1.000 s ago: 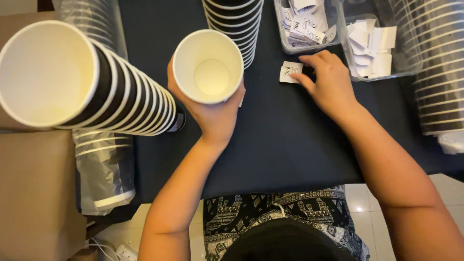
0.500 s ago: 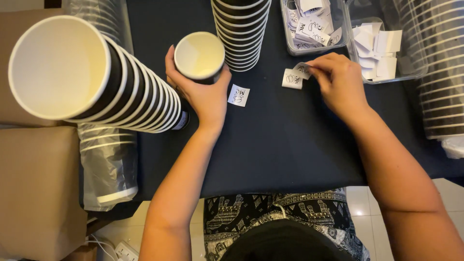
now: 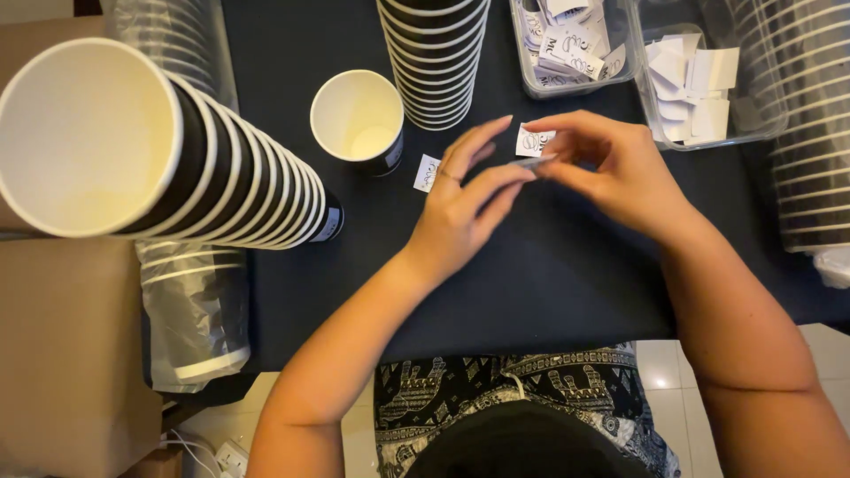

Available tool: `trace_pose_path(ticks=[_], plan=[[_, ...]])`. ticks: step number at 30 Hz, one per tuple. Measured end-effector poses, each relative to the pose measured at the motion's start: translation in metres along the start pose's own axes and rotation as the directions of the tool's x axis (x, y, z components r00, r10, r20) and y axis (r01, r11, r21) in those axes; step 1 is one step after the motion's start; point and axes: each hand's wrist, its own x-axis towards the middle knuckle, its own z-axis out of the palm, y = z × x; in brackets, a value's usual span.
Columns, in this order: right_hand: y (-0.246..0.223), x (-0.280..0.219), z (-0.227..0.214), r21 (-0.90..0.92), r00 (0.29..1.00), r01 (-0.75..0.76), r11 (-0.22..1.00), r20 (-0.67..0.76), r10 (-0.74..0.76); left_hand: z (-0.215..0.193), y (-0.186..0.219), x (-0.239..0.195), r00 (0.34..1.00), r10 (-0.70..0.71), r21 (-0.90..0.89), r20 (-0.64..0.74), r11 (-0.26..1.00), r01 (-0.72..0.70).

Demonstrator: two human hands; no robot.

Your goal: Applying logo stickers to black paper coffee cups

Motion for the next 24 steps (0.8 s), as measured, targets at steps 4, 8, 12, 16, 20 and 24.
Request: trace_pose_path(ticks=[4,8,12,16,20,24], plan=[[-0.003,-0.001,0.0,0.105,0.999,-0.045,0.993,-0.017,0.047,-0.002,-0.002,0.0,0.987,-0.156,-0.085,0.037,0.984,0.159],[0.001,-0.001,0.005,0.196,0.98,-0.039,0.98,-0.183,0.075,0.003,0.003,-0.002,0.944,-0.322,-0.125,0.078,0.936,0.329],[0.009,-0.002,0.011,0.28,0.963,-0.039,0.959,-0.246,0.111,0.016,-0.001,-0.01,0.822,-0.562,-0.417,0.089,0.729,0.543],[0.004,-0.003,0.016,0.288,0.968,-0.073,0.955,-0.208,0.137,0.004,0.005,0.0,0.753,-0.654,-0.569,0.064,0.596,0.566],[-0.001,-0.007,0.023,0.324,0.98,-0.096,0.941,-0.133,0.146,-0.001,0.005,0.004,0.707,-0.705,-0.625,0.057,0.526,0.576],[-0.003,-0.008,0.022,0.308,0.987,-0.085,0.947,-0.102,0.122,-0.003,0.008,0.006,0.69,-0.72,-0.633,0.073,0.501,0.59]])
